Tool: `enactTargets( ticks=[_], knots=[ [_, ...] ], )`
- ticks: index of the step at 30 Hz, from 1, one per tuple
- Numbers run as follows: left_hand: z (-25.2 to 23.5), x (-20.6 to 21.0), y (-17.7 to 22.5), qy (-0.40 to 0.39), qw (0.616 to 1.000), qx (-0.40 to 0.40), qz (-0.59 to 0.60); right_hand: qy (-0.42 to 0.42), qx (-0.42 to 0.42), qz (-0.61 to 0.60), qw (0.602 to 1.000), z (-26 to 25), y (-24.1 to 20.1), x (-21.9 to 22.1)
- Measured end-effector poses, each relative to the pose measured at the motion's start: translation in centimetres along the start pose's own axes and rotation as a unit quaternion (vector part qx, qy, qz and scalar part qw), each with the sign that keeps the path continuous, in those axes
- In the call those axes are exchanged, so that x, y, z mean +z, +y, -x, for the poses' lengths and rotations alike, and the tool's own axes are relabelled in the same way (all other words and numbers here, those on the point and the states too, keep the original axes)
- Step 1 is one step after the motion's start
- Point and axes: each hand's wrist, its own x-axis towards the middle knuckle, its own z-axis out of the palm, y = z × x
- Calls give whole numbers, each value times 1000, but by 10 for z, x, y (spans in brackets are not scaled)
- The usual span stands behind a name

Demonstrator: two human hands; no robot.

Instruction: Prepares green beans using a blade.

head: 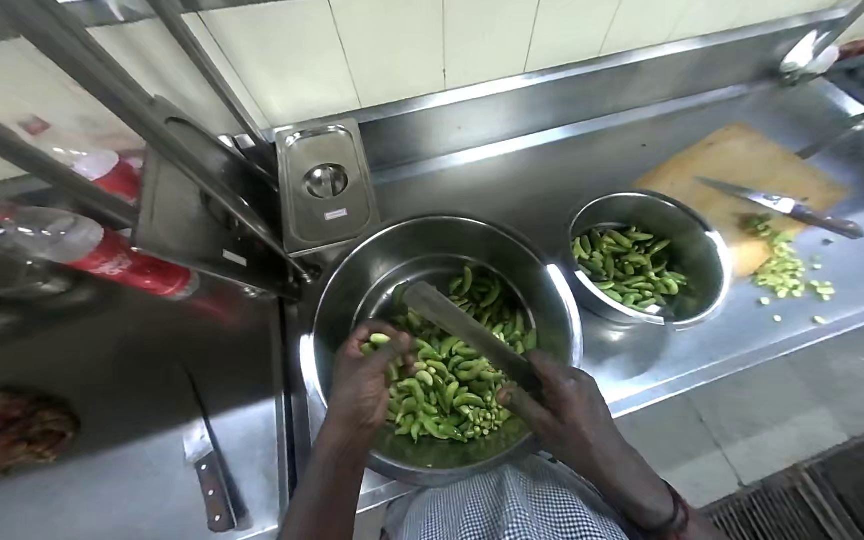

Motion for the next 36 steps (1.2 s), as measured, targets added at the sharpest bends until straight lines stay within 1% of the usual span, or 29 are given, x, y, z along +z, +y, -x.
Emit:
enactTargets(
  ticks=[1, 2, 3, 4, 5, 6, 8, 9, 10, 11, 12, 13, 16, 18, 19, 20, 22, 25, 27, 29, 33, 34, 36],
  knots=[
    [-4, -4, -6, -24, 991, 35, -124, -1, 7, -1, 1000, 0, 0, 0],
    [-9, -7, -10, -44, 963, 67, -257, 1, 11, 0, 1000, 0, 1, 0],
    [-13, -7, -14, -63, 917, 95, -381, 6, 12, 0, 1000, 1, 1, 0],
    [-17, -4, -17, -77, 860, 121, -490, 7, 14, 0, 1000, 1, 1, 0],
    [-20, 2, -19, -89, 803, 135, -573, 6, 17, 0, 1000, 1, 1, -1],
    [-25, 7, -23, -99, 758, 134, -631, 2, 20, -1, 1000, 2, 1, -1],
    [-36, 17, -28, -122, 692, 85, -707, 0, 24, -6, 1000, 2, 2, -2],
    [-41, 20, -30, -134, 665, 61, -732, 0, 22, -9, 1000, 3, 3, -2],
    [-45, 21, -32, -142, 650, 44, -745, 1, 19, -12, 1000, 3, 4, -1],
    [-46, 21, -33, -146, 650, 38, -745, 3, 18, -13, 1000, 4, 5, -1],
    [-46, 20, -32, -147, 660, 40, -735, 3, 19, -17, 1000, 4, 5, -1],
    [-46, 17, -29, -152, 684, 44, -712, 1, 21, -20, 1000, 4, 6, -1],
    [-38, 6, -23, -169, 802, 88, -566, -11, 35, -50, 998, 4, 9, 0],
    [-25, 7, -17, -179, 860, 89, -470, -26, 41, -77, 996, 3, 8, 1],
    [-18, 10, -12, -189, 878, 75, -433, -36, 41, -92, 994, 2, 7, 2],
    [-11, 14, -9, -198, 888, 69, -409, -44, 42, -105, 993, 1, 6, 2],
    [4, 23, -3, -213, 894, 63, -390, -62, 50, -120, 990, 0, 3, 2],
    [18, 31, -6, -238, 904, 113, -337, -80, 56, -125, 987, -1, -2, -2],
    [21, 33, -9, -263, 901, 143, -313, -88, 51, -127, 987, -1, -3, -2],
    [22, 35, -11, -271, 897, 159, -310, -97, 49, -130, 986, -1, -2, -2],
    [26, 38, -12, -250, 904, 164, -304, -111, 43, -110, 987, 0, -1, -1],
    [28, 39, -12, -237, 909, 165, -302, -107, 38, -106, 988, 1, 0, 0],
    [32, 43, -14, -182, 918, 172, -308, -94, 24, -103, 990, 2, 1, 3]
  ],
)
